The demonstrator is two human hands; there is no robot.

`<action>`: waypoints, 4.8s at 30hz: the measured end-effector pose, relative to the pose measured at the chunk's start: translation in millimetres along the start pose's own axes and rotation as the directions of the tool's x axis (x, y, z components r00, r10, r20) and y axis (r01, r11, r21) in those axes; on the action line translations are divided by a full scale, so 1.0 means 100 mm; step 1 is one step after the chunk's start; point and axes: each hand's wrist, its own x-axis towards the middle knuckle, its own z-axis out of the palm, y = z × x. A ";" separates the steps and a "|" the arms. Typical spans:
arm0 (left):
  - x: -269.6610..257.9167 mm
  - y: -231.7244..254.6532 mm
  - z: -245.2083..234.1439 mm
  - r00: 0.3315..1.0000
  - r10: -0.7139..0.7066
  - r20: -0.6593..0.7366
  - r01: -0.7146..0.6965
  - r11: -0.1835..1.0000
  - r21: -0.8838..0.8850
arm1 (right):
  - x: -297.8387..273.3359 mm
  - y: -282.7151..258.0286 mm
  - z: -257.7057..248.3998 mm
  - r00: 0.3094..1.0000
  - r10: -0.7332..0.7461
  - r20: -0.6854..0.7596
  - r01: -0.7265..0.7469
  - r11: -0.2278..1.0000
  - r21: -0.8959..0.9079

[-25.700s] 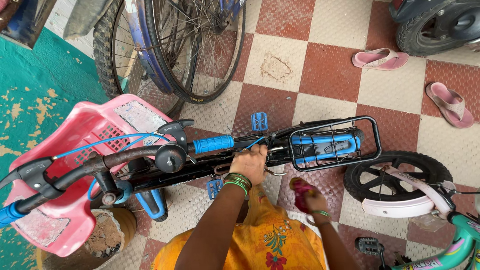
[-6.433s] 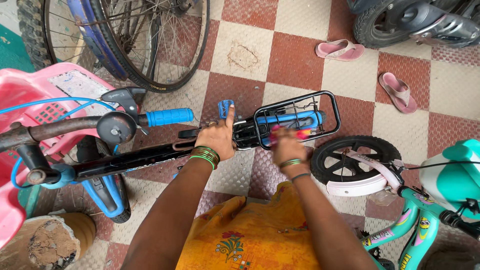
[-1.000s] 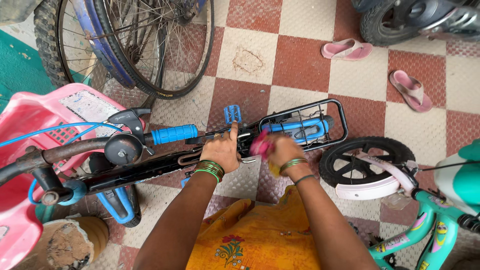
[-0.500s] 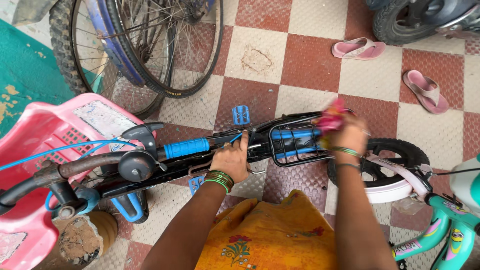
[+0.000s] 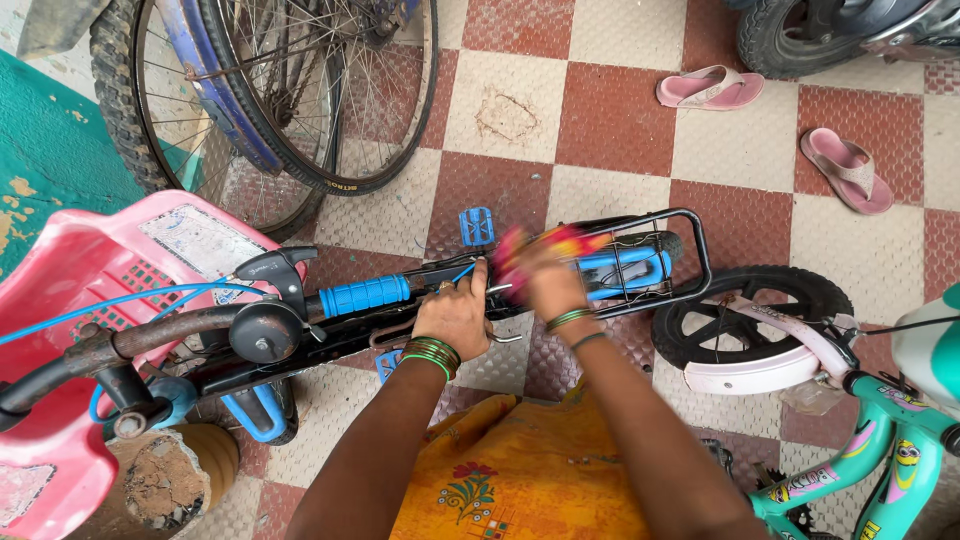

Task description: The person wipes the frame, handlebars, and rear rack of a black bicycle using a colorful cloth. They hold the handlebars with one hand while scrubbing various parts of the bike with the other.

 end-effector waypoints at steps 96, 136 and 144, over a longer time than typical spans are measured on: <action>-0.03 0.05 -0.11 1.000 -0.021 0.009 0.020 1.000 0.017 | 0.07 0.68 -0.57 0.880 -0.108 -0.462 0.065 0.992 -0.110; 0.01 -0.01 -0.09 0.997 0.000 -0.077 0.001 1.000 0.002 | -0.79 0.98 -0.93 0.794 0.599 0.109 -0.592 0.801 -0.085; -0.01 0.00 -0.05 0.998 0.000 -0.070 0.000 1.000 -0.004 | -1.16 1.35 -1.11 0.654 0.632 -0.414 -0.694 0.720 0.004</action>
